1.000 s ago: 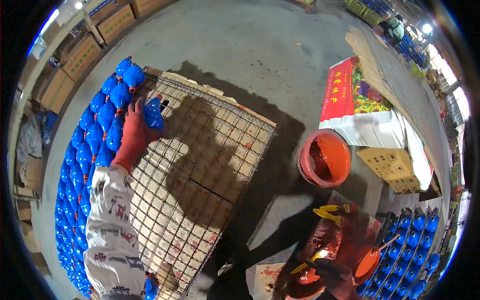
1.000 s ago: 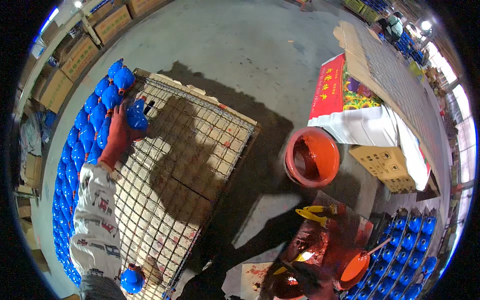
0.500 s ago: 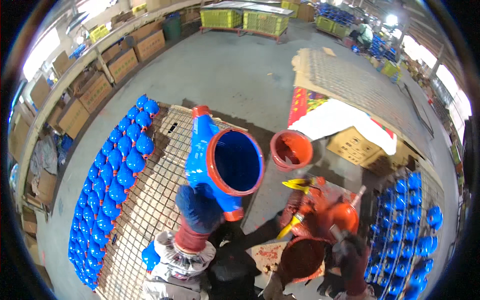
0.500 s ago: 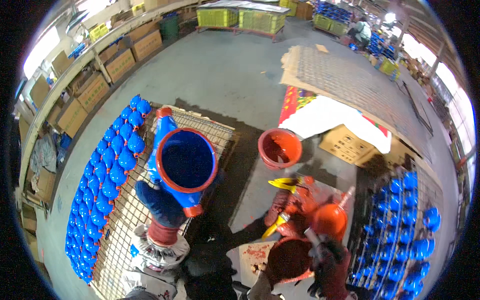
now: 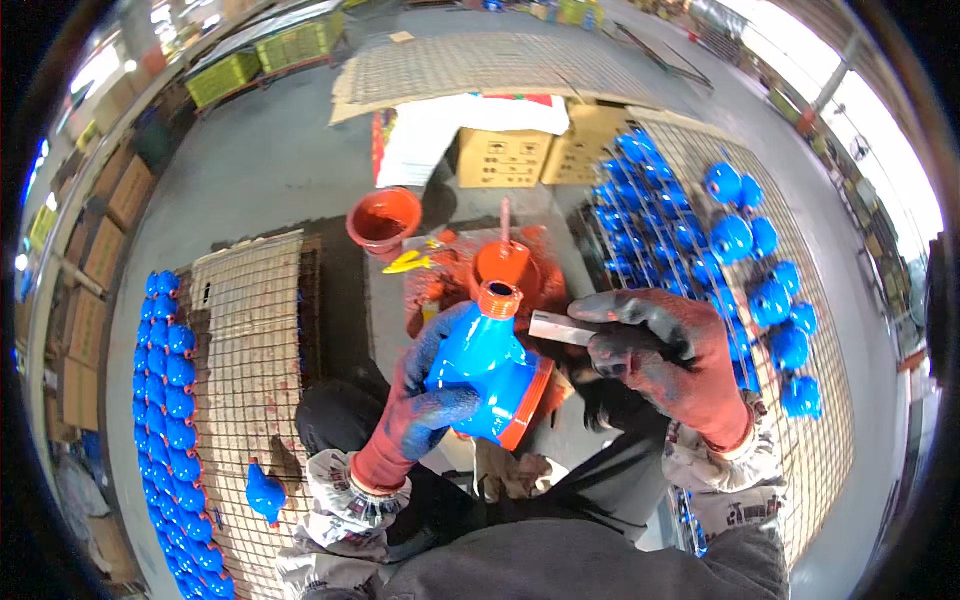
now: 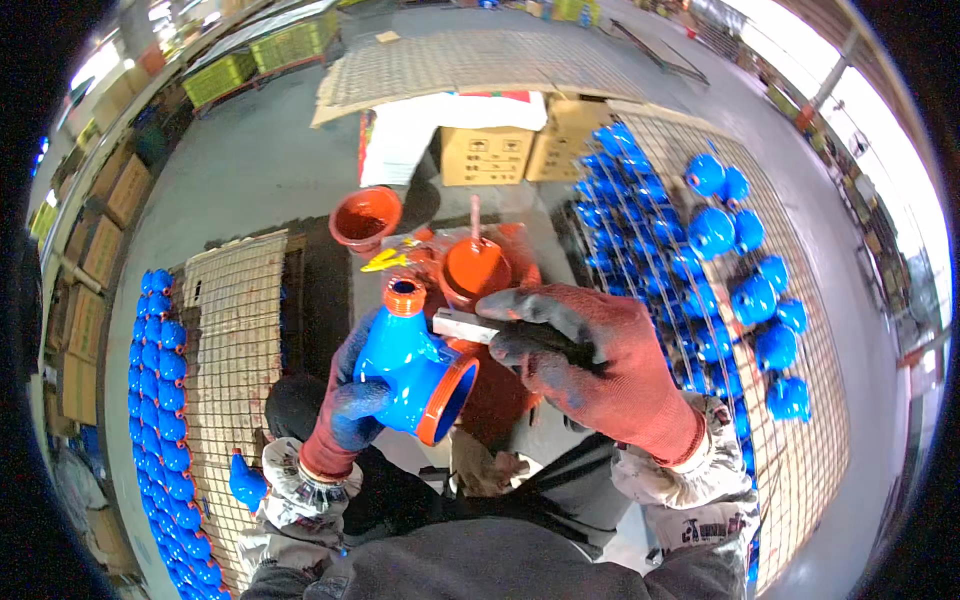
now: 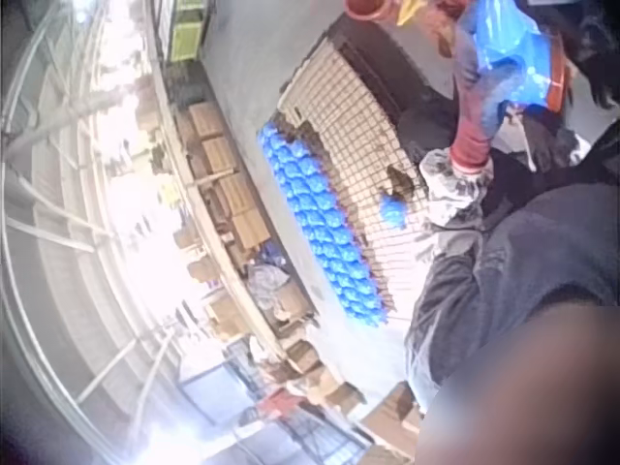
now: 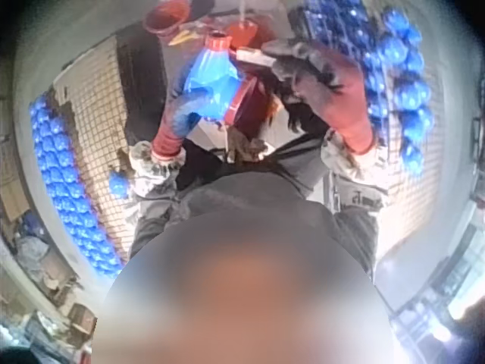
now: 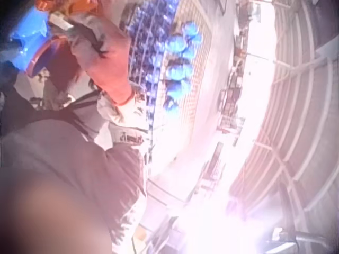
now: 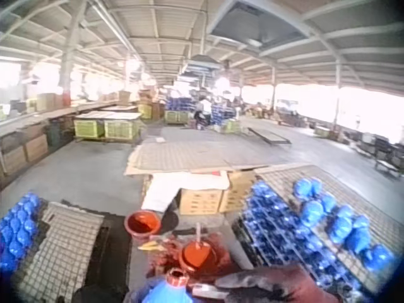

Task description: Painting blue industrial meter housings or components with red paint using a hand brush.

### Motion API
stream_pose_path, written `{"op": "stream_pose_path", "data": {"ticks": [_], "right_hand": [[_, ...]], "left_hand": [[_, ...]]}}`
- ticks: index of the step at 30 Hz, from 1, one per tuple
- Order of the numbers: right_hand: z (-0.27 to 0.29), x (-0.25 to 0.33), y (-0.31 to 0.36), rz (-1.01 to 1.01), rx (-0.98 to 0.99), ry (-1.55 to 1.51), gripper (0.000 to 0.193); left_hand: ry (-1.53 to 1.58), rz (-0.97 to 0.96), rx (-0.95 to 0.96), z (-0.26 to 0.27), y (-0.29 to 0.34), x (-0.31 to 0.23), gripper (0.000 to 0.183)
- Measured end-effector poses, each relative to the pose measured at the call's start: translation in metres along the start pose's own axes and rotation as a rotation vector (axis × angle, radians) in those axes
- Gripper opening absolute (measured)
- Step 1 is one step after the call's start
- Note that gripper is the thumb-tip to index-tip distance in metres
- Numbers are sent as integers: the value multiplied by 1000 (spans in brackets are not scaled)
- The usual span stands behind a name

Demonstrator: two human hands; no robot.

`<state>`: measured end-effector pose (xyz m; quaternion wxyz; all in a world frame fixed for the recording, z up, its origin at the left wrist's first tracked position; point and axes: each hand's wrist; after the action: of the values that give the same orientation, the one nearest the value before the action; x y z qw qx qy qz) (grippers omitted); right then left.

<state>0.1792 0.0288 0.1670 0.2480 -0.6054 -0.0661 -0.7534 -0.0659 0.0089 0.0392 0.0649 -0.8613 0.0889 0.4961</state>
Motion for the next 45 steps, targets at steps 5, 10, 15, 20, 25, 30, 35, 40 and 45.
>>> {"op": "stream_pose_path", "data": {"ticks": [5, 10, 15, 20, 25, 30, 35, 40, 45], "right_hand": [[17, 3, 32, 42, -4, 111, 31], [26, -7, 50, 113, -53, 124, 32], [32, -10, 62, 186, 1, 219, 36], [27, -6, 65, 154, 26, 104, 37], [20, -12, 66, 107, 91, 133, 42], [19, -3, 50, 106, 152, 127, 42], [73, 4, 32, -55, -567, 131, 24], [60, -68, 16, -182, -323, -38, 29], [-12, -126, -49, -456, -206, -306, 44]], "left_hand": [[-123, -45, 56, -28, -3, -1, 93], [-153, -57, 81, -45, -4, -1, 93], [-156, -43, 140, -48, -5, -1, 92], [-163, -4, 203, -50, 3, -10, 87], [-353, 22, 237, -44, 13, -28, 90], [-450, -42, 313, -29, 8, -37, 89], [-570, -97, -26, 12, 4, -64, 84], [-367, -204, -354, 71, -5, -91, 63], [-359, -284, -546, 136, -7, -112, 58]]}}
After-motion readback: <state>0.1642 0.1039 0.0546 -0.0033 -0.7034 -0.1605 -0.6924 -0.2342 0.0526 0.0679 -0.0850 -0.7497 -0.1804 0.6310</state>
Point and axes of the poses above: each hand's wrist, its own y-axis away from the middle knuckle, its own z-axis out of the back of the hand, x = y × z, and after that the axes turned 5 degrees about -y, right-handed
